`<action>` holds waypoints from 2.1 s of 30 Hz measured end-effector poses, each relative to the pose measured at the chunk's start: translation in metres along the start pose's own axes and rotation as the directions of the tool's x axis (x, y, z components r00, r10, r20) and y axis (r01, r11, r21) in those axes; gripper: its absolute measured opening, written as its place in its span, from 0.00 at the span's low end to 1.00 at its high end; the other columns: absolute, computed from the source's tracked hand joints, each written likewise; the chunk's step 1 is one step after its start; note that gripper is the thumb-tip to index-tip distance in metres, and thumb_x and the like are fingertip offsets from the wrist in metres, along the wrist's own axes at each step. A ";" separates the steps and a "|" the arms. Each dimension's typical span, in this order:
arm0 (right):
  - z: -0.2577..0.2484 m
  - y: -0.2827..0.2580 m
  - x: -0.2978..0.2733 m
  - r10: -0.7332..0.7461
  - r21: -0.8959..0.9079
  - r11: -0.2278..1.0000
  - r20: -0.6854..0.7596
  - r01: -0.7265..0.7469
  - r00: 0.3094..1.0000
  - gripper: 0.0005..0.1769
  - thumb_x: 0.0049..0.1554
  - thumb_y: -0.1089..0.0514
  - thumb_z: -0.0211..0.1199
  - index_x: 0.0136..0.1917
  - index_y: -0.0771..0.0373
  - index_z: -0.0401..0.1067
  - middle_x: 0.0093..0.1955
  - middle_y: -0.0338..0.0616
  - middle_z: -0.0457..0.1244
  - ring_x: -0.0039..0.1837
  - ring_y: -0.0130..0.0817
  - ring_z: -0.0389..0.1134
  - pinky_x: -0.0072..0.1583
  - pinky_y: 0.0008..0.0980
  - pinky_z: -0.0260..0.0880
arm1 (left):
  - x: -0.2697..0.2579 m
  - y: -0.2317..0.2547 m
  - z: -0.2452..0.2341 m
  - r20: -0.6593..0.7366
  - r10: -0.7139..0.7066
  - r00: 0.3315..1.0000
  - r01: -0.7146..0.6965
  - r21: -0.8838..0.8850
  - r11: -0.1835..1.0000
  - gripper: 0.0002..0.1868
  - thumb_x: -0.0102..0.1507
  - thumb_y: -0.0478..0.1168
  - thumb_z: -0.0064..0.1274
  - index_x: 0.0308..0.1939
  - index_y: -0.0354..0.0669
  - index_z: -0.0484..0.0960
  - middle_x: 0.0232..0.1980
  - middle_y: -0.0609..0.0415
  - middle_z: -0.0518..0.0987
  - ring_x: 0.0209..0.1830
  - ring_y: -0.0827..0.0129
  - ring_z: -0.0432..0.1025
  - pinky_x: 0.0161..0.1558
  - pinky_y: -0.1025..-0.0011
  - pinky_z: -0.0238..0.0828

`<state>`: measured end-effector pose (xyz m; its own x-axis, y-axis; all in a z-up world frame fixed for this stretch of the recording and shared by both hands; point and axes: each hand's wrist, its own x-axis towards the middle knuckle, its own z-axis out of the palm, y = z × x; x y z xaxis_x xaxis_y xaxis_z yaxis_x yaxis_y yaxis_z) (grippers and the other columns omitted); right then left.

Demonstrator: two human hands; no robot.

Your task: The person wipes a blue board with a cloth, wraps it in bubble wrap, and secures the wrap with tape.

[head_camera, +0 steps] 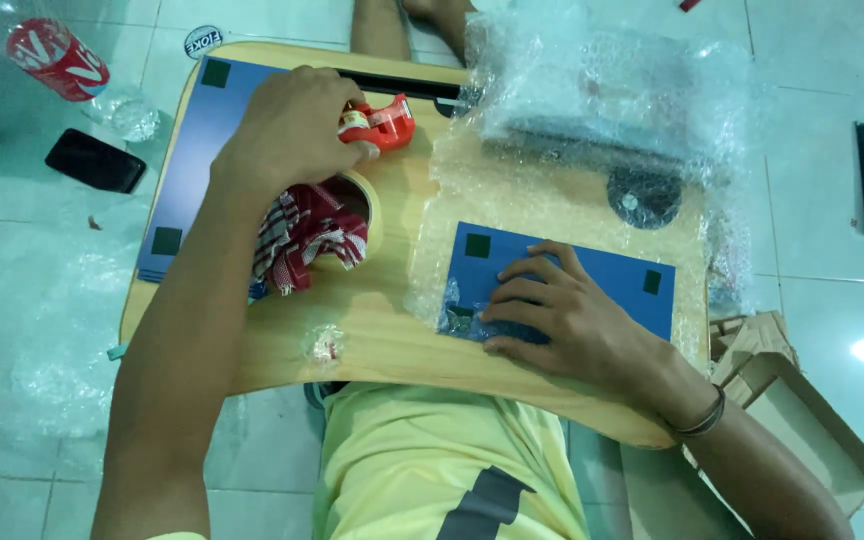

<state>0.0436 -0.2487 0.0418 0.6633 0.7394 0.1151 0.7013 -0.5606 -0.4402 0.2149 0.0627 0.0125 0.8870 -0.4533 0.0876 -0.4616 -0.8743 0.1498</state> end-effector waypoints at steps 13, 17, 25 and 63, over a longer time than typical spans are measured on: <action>0.037 0.052 -0.022 0.102 0.420 0.906 -0.105 -0.049 0.989 0.49 0.41 0.52 0.81 0.71 0.60 0.60 0.67 0.48 0.65 0.69 0.47 0.68 0.72 0.50 0.66 | -0.066 0.138 -0.008 -0.278 0.421 0.863 -0.418 -0.861 0.290 0.23 0.62 0.45 0.64 0.59 0.54 0.74 0.51 0.60 0.73 0.48 0.70 0.70 0.50 0.68 0.71; 0.042 0.070 -0.021 -0.073 0.235 0.957 -0.378 0.171 0.923 0.19 0.46 0.49 0.80 0.41 0.64 0.79 0.46 0.47 0.71 0.56 0.57 0.71 0.64 0.58 0.66 | -0.071 0.144 0.036 -0.205 0.370 0.906 -0.198 -0.979 -0.056 0.30 0.60 0.44 0.68 0.64 0.42 0.77 0.55 0.49 0.76 0.57 0.65 0.71 0.59 0.62 0.73; 0.005 0.068 -0.034 0.030 0.372 0.920 -0.378 0.122 0.925 0.25 0.38 0.49 0.85 0.44 0.63 0.80 0.51 0.53 0.70 0.53 0.54 0.70 0.58 0.51 0.69 | -0.070 0.140 0.046 0.007 0.356 0.934 0.031 -0.998 -0.062 0.27 0.56 0.35 0.68 0.59 0.38 0.78 0.50 0.48 0.79 0.50 0.67 0.73 0.50 0.71 0.74; -0.002 0.055 -0.032 0.415 0.791 0.612 -0.295 -0.023 0.861 0.16 0.63 0.54 0.62 0.38 0.67 0.73 0.70 0.69 0.61 0.69 0.68 0.66 0.65 0.61 0.72 | -0.047 0.130 0.040 -0.319 0.322 0.892 -0.418 -0.852 0.315 0.25 0.59 0.32 0.69 0.58 0.38 0.78 0.52 0.41 0.76 0.51 0.45 0.75 0.55 0.49 0.73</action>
<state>0.0615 -0.3042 0.0159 0.9389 0.2938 0.1795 0.2071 -0.0655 -0.9761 0.1135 -0.0369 -0.0110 0.6396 -0.6303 0.4401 -0.5238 0.0618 0.8496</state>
